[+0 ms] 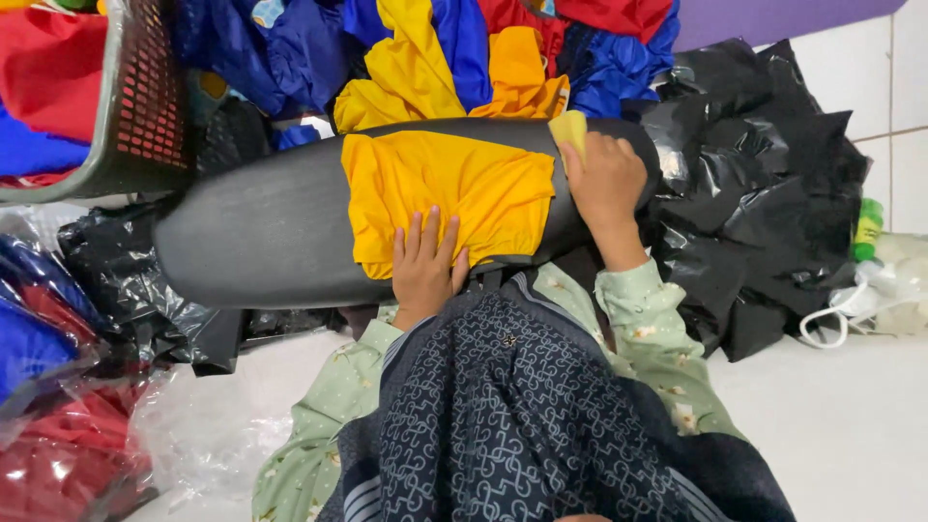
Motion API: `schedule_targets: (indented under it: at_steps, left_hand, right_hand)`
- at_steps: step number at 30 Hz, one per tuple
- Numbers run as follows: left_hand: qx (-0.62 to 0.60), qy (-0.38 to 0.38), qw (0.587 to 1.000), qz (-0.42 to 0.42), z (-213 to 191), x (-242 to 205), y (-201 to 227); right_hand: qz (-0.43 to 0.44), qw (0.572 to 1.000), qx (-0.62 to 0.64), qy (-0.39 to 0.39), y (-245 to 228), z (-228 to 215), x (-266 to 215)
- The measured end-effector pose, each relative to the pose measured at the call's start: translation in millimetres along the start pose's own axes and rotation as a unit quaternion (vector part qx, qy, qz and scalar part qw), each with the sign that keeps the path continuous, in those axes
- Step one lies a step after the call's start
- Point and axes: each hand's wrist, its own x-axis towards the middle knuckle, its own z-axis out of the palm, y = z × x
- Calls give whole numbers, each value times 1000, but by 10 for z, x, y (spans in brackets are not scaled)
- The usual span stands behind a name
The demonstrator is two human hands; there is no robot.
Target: Cutting, smoothing, folding, and packing yellow fabric items into plastic shipping bags.
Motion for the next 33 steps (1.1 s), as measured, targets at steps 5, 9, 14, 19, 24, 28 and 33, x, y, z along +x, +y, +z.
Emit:
schedule_targets:
  at_steps: [5,9,14,19,24,28,33]
  left_hand:
    - [-3,-3,1000,-6,-31,9,6]
    - [-1,-4,1000,-2,-19,5,18]
    - [10,60,997,38,-169,128,21]
    - [-73,124,977,155,-89,46,48]
    - [-137,139,958,208,-220,93,25]
    - [-141,147,955,214,-156,-2,-27]
    - [-125,197,964,125,-120,-138,-80]
  right_hand:
    - [-58,969,218,-98,-666,-513,-282]
    - [-60,996,61,-24,-392,-241,-296]
    - [186,931,282,-138,-274,-778,-385]
    - [254,797,485,-255,-595,-887,-767]
    - [142,661,717,-171,-518,-302,-1149]
    - [3,674,722,-156,-1200,-850,-386]
    - [-91,710,662,-222,-1392,-327,-256]
